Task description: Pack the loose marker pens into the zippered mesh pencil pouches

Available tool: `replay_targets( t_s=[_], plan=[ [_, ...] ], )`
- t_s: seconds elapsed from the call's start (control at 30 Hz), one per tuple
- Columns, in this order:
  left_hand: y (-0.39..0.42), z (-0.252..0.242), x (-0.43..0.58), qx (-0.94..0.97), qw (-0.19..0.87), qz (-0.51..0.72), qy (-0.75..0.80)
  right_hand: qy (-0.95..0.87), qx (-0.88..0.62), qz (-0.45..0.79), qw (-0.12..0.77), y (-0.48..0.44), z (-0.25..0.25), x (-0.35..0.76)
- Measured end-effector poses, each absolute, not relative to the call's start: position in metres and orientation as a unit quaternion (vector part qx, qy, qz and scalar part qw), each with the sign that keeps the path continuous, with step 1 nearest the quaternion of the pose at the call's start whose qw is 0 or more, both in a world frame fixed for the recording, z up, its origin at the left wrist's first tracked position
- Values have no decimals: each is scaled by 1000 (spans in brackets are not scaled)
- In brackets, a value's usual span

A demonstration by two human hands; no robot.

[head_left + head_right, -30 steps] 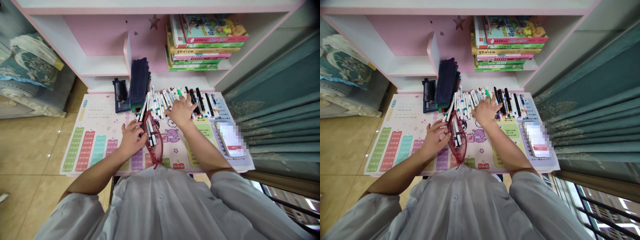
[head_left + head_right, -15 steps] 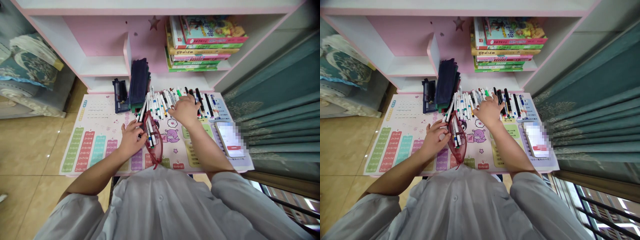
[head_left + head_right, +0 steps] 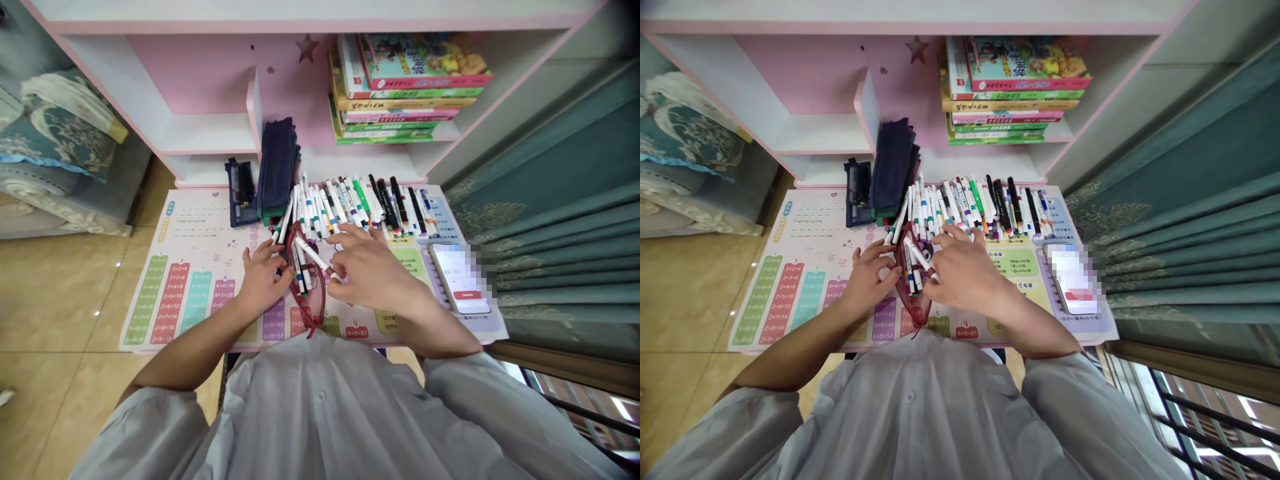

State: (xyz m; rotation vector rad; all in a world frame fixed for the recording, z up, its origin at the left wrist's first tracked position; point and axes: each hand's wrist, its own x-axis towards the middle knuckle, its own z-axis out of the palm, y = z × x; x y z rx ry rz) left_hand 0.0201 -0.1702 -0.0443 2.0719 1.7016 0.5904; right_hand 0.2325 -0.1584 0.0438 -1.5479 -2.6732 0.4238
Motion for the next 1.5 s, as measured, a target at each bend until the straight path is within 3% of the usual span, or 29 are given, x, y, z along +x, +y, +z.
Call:
replay_targets(
  t_s=[0.7, 0.83, 1.03, 1.17, 1.5],
  plan=[
    [-171, -46, 19, 743, 187, 219, 604, -857, -513, 48, -28, -165, -13, 182],
    [-171, -43, 20, 743, 192, 217, 603, -850, -520, 81, 29, -146, -10, 195],
    [-171, -43, 20, 740, 197, 215, 607, -740, -645, 47, 184, -88, -30, 217],
    [-171, -46, 19, 741, 197, 217, 604, -714, -661, 70, 220, -66, -46, 217],
    [-170, -47, 18, 739, 201, 220, 604, -709, -691, 52, 131, -48, -41, 200]
  ],
)
